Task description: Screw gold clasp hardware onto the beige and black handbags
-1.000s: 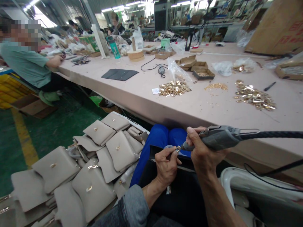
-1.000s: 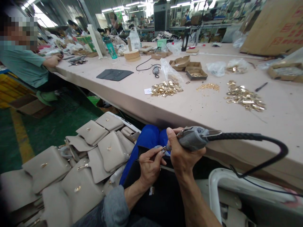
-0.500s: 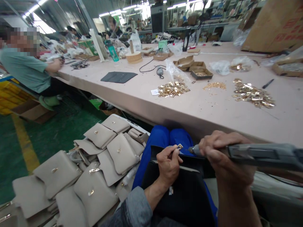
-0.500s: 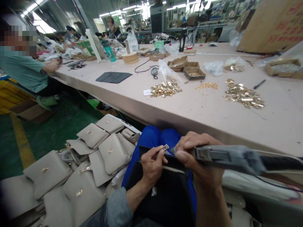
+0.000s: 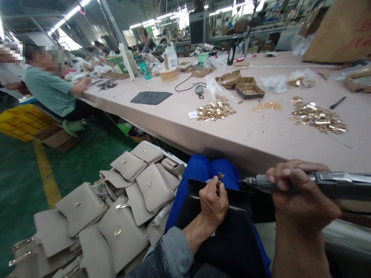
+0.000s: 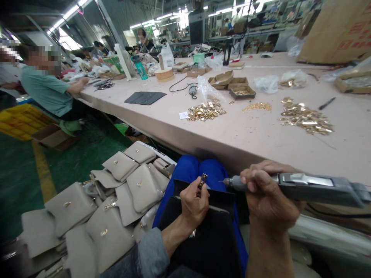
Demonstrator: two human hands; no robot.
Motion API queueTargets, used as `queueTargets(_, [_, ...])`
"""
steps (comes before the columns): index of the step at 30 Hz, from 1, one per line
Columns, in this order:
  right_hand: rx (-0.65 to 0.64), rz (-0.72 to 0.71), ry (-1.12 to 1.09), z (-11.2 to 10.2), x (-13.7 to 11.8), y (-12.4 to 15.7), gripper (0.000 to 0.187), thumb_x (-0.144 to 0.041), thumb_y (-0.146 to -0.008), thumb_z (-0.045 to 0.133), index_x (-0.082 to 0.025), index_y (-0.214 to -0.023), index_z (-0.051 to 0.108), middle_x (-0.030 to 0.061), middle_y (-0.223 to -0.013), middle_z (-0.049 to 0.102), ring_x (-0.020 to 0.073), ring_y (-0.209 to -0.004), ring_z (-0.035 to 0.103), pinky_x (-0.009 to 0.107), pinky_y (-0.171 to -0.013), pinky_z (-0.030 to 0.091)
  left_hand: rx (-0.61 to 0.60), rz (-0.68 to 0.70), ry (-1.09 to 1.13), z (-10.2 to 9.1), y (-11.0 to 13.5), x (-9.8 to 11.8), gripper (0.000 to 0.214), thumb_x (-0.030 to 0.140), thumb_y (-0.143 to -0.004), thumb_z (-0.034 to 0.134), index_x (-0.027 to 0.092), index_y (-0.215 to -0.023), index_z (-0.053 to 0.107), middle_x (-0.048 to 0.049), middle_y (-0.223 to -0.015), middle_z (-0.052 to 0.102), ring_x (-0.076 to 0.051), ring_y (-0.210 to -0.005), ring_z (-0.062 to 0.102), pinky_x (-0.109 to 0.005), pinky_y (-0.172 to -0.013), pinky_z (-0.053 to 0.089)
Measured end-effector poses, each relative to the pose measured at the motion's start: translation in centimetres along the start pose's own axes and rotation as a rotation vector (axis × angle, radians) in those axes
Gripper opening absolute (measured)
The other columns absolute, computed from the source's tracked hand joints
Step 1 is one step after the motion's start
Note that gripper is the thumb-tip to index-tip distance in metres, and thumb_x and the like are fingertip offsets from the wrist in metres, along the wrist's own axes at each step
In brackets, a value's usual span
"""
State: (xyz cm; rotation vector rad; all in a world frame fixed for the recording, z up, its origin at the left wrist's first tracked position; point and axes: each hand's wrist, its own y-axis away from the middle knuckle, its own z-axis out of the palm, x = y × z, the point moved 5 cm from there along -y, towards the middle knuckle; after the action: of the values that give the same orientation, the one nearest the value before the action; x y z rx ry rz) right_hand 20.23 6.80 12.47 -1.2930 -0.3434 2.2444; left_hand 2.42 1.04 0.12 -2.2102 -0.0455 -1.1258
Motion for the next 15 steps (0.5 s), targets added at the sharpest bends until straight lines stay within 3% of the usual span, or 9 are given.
queueTargets(5, [0.055, 0.022, -0.028, -0.3, 0.0, -0.1, 0.009, -0.012, -0.068, 0.065, -0.019, -0.072, 0.064, -0.0014, -0.064, 0.055, 0.0115, -0.044, 0.041, 0.031, -0.047, 0.035, -0.005, 0.038, -0.107, 0.6, 0.1, 0.1, 0.032, 0.017, -0.102, 0.048, 0.003, -0.123, 0.067, -0.0233, -0.099, 0.076, -0.032, -0.084, 0.077, -0.043, -0.074, 0.065])
queueTargets(7, [0.075, 0.039, -0.036, -1.0, 0.1, -0.3, 0.008, -0.013, -0.070, 0.067, -0.019, -0.073, 0.064, -0.0018, -0.065, 0.055, 0.0106, -0.045, 0.041, 0.030, -0.049, 0.036, -0.046, -0.072, -0.014, 0.6, -0.1, -0.2, 0.032, 0.023, -0.102, 0.051, 0.005, -0.122, 0.068, -0.0195, -0.092, 0.077, -0.030, -0.078, 0.077, -0.042, -0.074, 0.065])
queueTargets(10, [0.140, 0.078, -0.051, -2.8, 0.0, -1.2, 0.010, -0.016, -0.075, 0.072, -0.018, -0.074, 0.062, -0.0030, -0.065, 0.053, 0.0089, -0.049, 0.042, 0.028, -0.053, 0.040, -0.204, -0.351, 0.296, 0.9, -0.4, -1.2, 0.040, 0.038, -0.103, 0.057, 0.009, -0.129, 0.067, -0.0121, -0.082, 0.077, -0.024, -0.063, 0.075, -0.035, -0.064, 0.065])
queueTargets(12, [0.215, 0.095, -0.081, -4.6, 0.0, -2.5, 0.017, -0.018, -0.076, 0.076, -0.017, -0.073, 0.059, -0.0034, -0.066, 0.052, 0.0081, -0.051, 0.043, 0.026, -0.054, 0.042, -0.304, -0.510, 0.522, 1.0, -0.8, -2.0, 0.048, 0.047, -0.102, 0.058, 0.010, -0.132, 0.067, -0.0155, -0.101, 0.078, -0.025, -0.070, 0.077, -0.034, -0.062, 0.065])
queueTargets(15, [0.337, 0.107, -0.174, -7.9, 0.1, -5.7, 0.029, -0.018, -0.071, 0.080, -0.017, -0.075, 0.052, -0.0045, -0.069, 0.051, 0.0066, -0.054, 0.042, 0.023, -0.054, 0.044, -0.398, -0.637, 0.694, 1.2, -1.9, -3.6, 0.057, 0.058, -0.089, 0.073, 0.009, -0.118, 0.074, -0.0185, -0.105, 0.078, -0.029, -0.075, 0.079, -0.034, -0.062, 0.066])
